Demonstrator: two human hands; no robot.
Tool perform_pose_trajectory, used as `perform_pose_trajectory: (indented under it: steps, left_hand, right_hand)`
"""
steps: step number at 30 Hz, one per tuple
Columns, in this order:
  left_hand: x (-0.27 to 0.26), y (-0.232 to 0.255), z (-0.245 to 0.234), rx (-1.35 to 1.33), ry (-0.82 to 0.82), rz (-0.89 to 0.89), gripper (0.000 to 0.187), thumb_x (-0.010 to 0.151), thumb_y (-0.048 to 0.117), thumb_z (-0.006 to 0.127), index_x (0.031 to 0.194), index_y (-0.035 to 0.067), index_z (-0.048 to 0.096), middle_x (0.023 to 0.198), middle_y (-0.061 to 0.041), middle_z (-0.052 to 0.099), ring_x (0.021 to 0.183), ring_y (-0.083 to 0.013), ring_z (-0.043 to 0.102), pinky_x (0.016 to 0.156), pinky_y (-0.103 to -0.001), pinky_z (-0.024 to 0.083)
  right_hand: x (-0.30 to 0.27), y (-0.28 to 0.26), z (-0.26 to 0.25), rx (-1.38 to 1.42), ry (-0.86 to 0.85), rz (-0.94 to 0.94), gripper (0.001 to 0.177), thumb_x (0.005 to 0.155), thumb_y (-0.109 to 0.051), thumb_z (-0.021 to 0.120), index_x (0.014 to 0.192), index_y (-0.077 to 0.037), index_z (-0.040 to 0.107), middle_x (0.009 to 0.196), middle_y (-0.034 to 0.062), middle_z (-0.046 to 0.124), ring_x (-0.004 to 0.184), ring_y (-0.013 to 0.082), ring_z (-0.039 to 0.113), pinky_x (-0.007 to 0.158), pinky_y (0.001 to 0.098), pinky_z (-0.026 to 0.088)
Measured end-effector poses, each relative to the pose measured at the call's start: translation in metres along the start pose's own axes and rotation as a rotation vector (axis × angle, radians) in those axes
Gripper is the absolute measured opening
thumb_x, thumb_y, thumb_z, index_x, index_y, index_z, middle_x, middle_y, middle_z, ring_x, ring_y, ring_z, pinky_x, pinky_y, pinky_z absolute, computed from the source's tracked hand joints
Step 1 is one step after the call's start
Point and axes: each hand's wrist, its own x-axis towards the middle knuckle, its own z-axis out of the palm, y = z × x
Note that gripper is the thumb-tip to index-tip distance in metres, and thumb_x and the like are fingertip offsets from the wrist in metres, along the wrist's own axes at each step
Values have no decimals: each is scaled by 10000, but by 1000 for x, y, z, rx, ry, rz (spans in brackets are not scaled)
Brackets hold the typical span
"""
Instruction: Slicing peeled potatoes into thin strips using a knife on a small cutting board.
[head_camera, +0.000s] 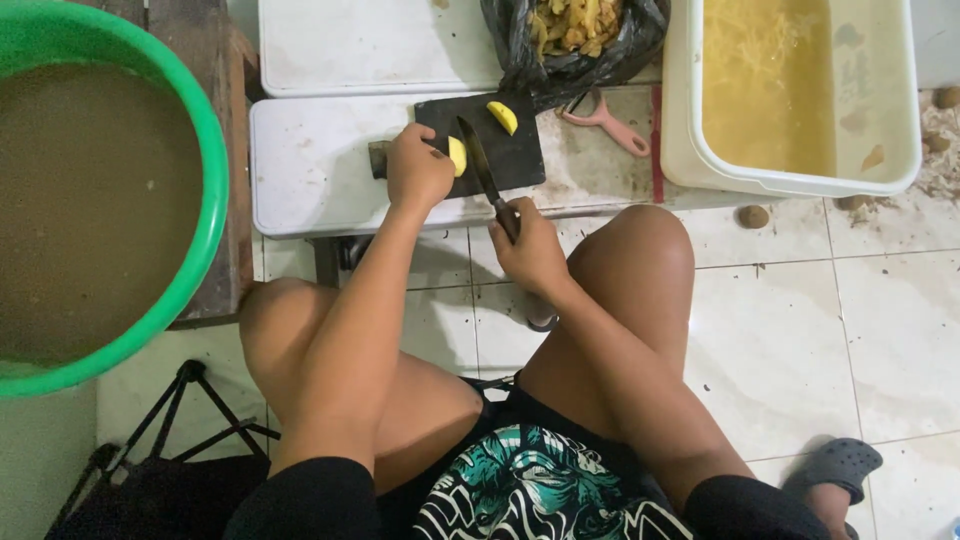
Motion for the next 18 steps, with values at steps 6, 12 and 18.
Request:
perform_pose_trajectory:
  steps: [6,12,18]
  left_hand:
    - [18,-18,14,129,-39,67,294,959,242,697,1166,34,696,955,-129,764,916,-277,778,743,-398,640]
    - [14,-8,13,10,-68,49,273,929,66,656,1194,10,685,1009,-179,748,957,-316,768,772,-425,648]
    - [8,-3,9,153,-35,129,228,962,92,628,1170,25,692,1027,-191,746,978,-346,757,800,-456,639]
  right_hand:
    - [-7,-3,-1,73,43,8,395,1032,-271,560,1317,1,588,844,208,707,773,332,717,646,441,541]
    - [-21,-10,7,124,57,-33,397,1050,-250,543,1339,18,587,850,229,709,780,346,715,645,447,535]
    - [-15,-8,13,100,62,-73,394,1044,-249,535,1347,0,574,803,187,709,701,307,703,581,409,528]
